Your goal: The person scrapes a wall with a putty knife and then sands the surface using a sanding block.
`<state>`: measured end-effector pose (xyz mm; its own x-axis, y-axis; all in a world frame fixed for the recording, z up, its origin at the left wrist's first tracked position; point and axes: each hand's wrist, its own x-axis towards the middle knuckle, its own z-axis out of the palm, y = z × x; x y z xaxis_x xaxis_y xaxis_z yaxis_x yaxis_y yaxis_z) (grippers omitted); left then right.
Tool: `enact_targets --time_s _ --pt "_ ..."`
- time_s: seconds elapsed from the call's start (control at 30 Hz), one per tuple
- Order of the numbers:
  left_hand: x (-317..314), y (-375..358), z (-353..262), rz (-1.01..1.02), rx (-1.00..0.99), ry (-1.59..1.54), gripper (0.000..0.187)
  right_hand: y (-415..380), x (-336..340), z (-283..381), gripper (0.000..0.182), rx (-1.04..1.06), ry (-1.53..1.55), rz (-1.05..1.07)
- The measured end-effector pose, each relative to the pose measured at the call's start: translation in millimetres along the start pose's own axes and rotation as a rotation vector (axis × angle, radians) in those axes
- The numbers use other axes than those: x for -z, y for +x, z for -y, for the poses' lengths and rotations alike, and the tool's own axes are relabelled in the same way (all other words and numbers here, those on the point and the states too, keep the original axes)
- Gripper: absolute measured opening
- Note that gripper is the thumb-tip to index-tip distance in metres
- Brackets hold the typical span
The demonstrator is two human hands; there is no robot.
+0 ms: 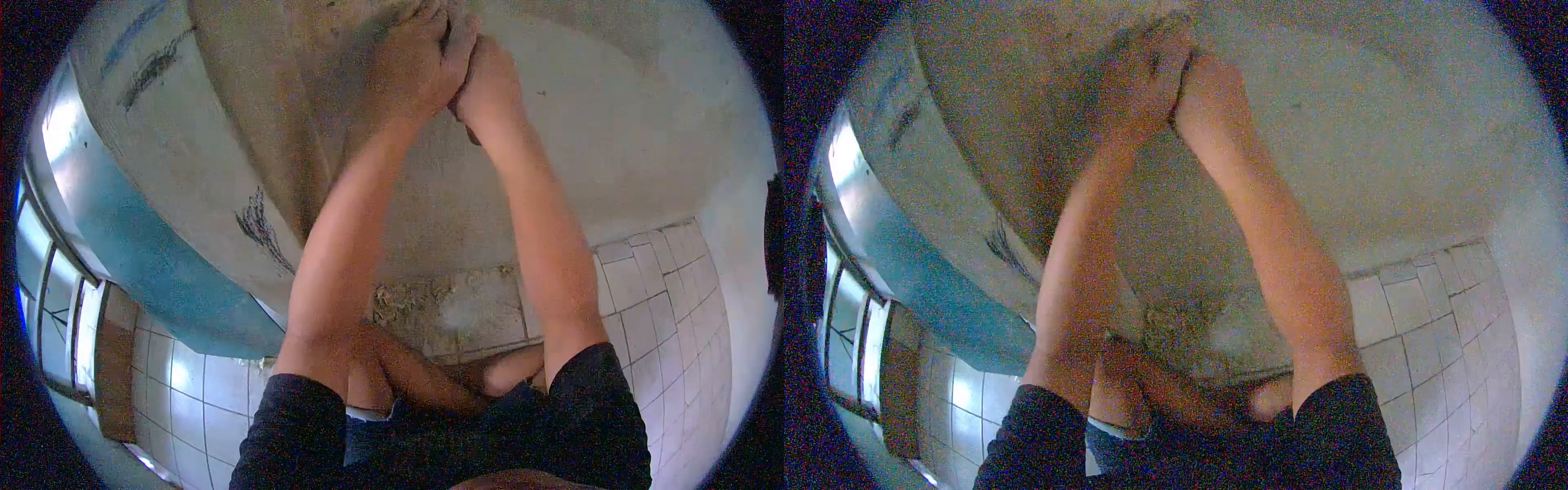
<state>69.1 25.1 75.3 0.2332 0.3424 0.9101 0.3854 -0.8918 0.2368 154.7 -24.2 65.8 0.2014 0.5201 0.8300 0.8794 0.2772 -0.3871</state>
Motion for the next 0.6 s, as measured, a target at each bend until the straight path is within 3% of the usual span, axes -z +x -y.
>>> enact_targets --time_s 0.07,0.17,0.23,0.27,0.33,0.37,0.43,0.5,0.6 --pt "8.4 1.1 -5.9 -0.016 -0.002 0.054 0.044 1.5 -7.4 -6.3 0.02 0.08 -0.013 -0.044" --pt "10.9 -5.2 -6.9 0.083 0.053 -0.218 0.054 -1.1 -10.0 -7.0 0.019 0.14 -0.073 -0.074" --pt "5.0 -4.5 2.9 -0.077 -0.138 -0.015 0.046 -2.5 -7.0 -1.5 0.019 0.134 -0.116 -0.06" --pt "5.0 -6.6 2.5 -0.076 -0.132 -0.014 0.046 -4.1 -3.2 3.4 0.018 0.099 -0.082 -0.007" --pt "7.6 -5.4 -1.5 -0.04 -0.079 -0.105 0.044 -2.5 -8.4 -1.3 0.019 0.057 -0.041 0.042" --pt "10.4 -4.6 -2.7 -0.035 -0.075 -0.103 0.044 3.3 -23.3 -16.5 0.019 0.111 -0.03 -0.039" --pt "15.7 -1.3 -2.9 0.214 0.153 -0.219 0.043 3.1 -21.1 -13.8 0.019 0.158 -0.015 -0.118" --pt "16.8 -1.5 -8.7 0.193 0.143 -0.222 0.044 1.2 8.4 21.1 0.025 -0.235 0.221 0.171" --pt "19.2 12.0 -21.1 0.11 0.059 -0.236 0.049 29.3 7.8 12.2 0.023 -0.172 0.019 0.153"
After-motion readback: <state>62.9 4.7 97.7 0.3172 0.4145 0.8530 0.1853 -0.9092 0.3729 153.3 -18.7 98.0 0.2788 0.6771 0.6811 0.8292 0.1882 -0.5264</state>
